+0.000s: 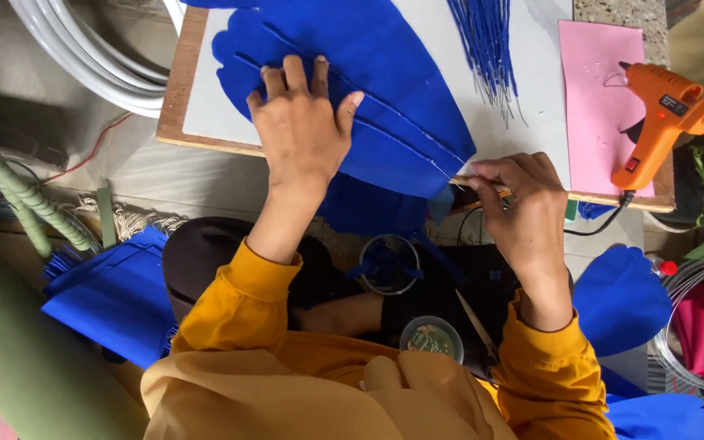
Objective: The person is using a hot glue gun to apply adhesive to blue fabric and then carefully placing thin blue sticks onto the glue lines.
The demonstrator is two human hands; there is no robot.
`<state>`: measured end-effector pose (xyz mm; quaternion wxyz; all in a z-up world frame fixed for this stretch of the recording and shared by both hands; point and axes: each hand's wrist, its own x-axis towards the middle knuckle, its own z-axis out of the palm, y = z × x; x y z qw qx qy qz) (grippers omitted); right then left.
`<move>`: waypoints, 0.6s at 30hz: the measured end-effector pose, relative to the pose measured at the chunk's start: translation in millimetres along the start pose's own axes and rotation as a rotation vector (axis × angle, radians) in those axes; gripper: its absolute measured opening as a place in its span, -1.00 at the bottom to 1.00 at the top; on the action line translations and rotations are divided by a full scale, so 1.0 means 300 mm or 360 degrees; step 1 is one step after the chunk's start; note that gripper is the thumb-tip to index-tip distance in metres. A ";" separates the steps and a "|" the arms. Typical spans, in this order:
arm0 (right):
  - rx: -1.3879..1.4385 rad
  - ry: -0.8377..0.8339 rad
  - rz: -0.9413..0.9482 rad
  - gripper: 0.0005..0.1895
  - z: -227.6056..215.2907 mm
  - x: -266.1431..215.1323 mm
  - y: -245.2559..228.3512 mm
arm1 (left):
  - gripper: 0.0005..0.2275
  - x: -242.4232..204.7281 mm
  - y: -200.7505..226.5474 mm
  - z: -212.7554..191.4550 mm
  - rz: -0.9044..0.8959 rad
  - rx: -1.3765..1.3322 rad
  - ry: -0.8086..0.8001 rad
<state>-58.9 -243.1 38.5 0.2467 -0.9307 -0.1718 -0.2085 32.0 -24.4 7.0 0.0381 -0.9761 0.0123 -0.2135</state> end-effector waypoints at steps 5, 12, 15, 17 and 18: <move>-0.0103 0.0093 -0.0068 -0.86 0.012 -0.025 0.004 | -0.50 -0.004 0.001 -0.003 0.0009 0.0020 0.0028; -0.0398 0.0214 -0.0151 -0.86 0.037 -0.058 0.012 | -0.50 0.003 0.004 -0.009 0.0019 0.0062 -0.0013; -0.0514 0.0208 -0.0168 -0.85 0.042 -0.062 0.008 | -0.52 0.014 0.011 -0.016 -0.0014 0.0026 0.0000; -0.0563 0.0237 -0.0193 -0.82 0.042 -0.059 0.005 | -0.51 0.028 0.018 -0.018 -0.0079 -0.0072 0.0137; -0.0563 0.0237 -0.0197 -0.82 0.044 -0.061 0.002 | -0.51 0.032 0.024 -0.015 -0.0082 -0.0072 0.0139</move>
